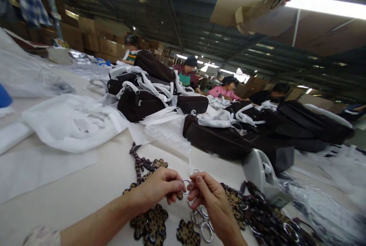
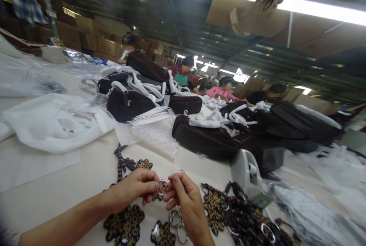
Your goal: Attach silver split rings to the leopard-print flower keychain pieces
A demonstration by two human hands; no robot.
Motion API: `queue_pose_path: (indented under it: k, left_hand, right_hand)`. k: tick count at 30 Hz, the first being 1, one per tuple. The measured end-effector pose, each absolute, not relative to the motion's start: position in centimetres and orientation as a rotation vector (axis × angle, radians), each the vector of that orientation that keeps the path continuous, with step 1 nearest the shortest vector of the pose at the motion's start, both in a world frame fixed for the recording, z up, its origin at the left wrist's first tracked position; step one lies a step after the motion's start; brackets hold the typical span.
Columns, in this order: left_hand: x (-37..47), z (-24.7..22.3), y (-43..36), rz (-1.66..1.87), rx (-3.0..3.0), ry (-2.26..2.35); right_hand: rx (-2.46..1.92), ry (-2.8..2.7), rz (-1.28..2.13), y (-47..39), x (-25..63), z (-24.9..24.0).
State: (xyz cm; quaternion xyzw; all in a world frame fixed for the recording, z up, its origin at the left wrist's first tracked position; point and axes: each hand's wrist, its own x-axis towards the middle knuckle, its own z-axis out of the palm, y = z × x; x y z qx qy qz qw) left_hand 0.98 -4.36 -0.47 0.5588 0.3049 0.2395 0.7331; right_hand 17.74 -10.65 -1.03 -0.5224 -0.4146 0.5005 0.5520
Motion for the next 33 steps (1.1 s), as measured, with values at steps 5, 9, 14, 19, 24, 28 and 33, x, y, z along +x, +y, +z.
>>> queue_pose_path:
  k: [5, 9, 14, 19, 24, 28, 33]
  left_hand:
    - [0.93, -0.53, -4.18, 0.553, 1.179, 0.667]
    - [0.94, -0.44, -4.21, 0.553, 1.163, 0.661]
    - [0.95, -0.31, -4.22, 0.554, 1.139, 0.661]
    - [0.89, -0.38, -4.25, 0.555, 1.165, 0.651]
    - [0.86, -0.16, -4.36, 0.548, 1.135, 0.647]
    - [0.91, -0.21, -4.31, 0.551, 1.075, 0.618]
    - [0.9, -0.39, -4.18, 0.555, 1.042, 0.638]
  right_hand:
    - [-1.182, -0.978, 1.193, -10.77, 17.94, -1.08]
    - [-1.16, -0.995, 1.198, -10.87, 18.1, -1.1]
    - [-1.156, -1.004, 1.221, -10.84, 18.12, -1.16]
    - [-1.167, -1.071, 1.207, -10.81, 17.81, -0.98]
    - [-1.154, -1.04, 1.231, -10.83, 17.69, -1.05]
    - [-1.123, -1.034, 1.242, -10.83, 17.87, -1.27]
    - [-1.103, -1.105, 1.15, -10.8, 18.25, -1.44]
